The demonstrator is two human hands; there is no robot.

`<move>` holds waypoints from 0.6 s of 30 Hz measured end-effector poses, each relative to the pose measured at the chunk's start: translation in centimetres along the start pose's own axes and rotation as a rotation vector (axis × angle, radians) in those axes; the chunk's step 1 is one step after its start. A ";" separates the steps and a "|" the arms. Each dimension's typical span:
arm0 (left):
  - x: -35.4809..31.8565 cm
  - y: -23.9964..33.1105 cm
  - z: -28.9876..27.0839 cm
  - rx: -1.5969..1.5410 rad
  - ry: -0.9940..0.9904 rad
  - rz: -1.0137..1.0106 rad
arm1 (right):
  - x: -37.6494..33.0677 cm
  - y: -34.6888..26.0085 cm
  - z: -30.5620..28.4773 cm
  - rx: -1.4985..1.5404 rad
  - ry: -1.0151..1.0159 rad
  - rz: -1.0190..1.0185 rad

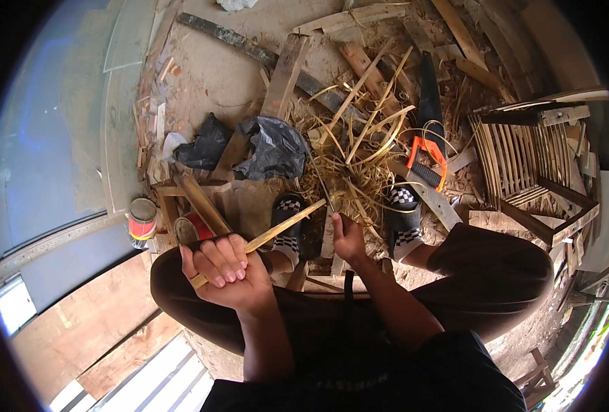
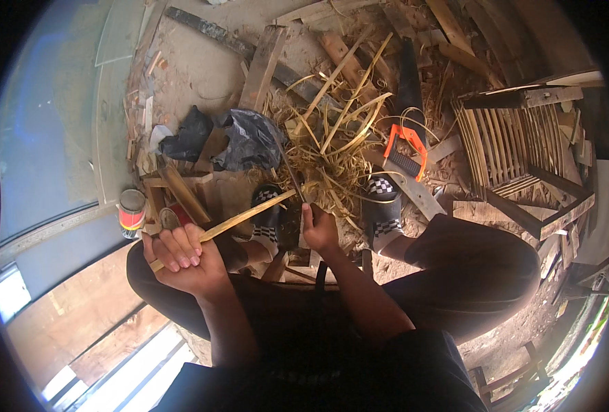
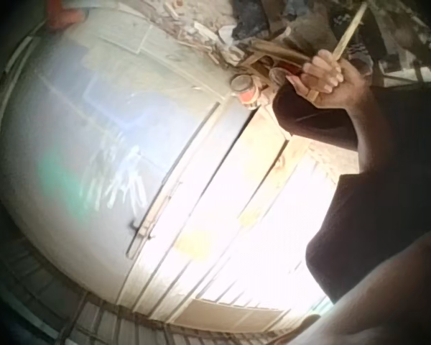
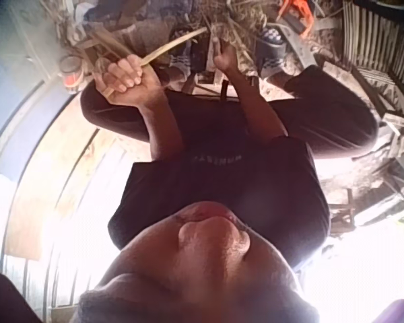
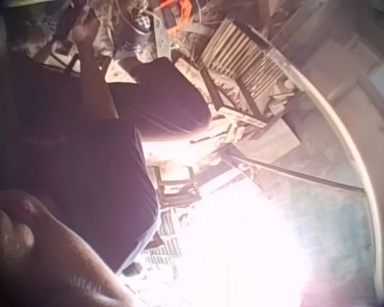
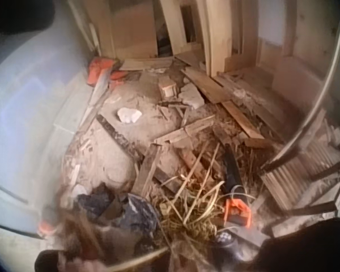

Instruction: The person sits on the floor and uses a knife to shave thin strips from long bamboo sticks. They repeatedly rotate the sticks and pull the knife along their length to remove the outer layer, producing a pile of shavings.

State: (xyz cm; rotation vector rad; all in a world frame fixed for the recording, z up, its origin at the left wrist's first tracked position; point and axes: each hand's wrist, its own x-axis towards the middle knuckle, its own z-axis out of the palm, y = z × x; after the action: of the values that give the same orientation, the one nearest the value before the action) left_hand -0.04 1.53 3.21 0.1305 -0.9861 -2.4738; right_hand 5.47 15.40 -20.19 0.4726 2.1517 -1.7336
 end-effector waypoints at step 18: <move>0.1 -0.1 -0.3 -0.001 -0.068 0.003 | -0.3 2.1 0.1 0.006 -0.008 0.096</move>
State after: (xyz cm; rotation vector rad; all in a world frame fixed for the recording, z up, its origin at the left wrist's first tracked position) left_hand -0.08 1.36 2.99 0.0448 -1.0127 -2.4909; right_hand 6.68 15.71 -21.94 0.5607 2.0835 -1.6873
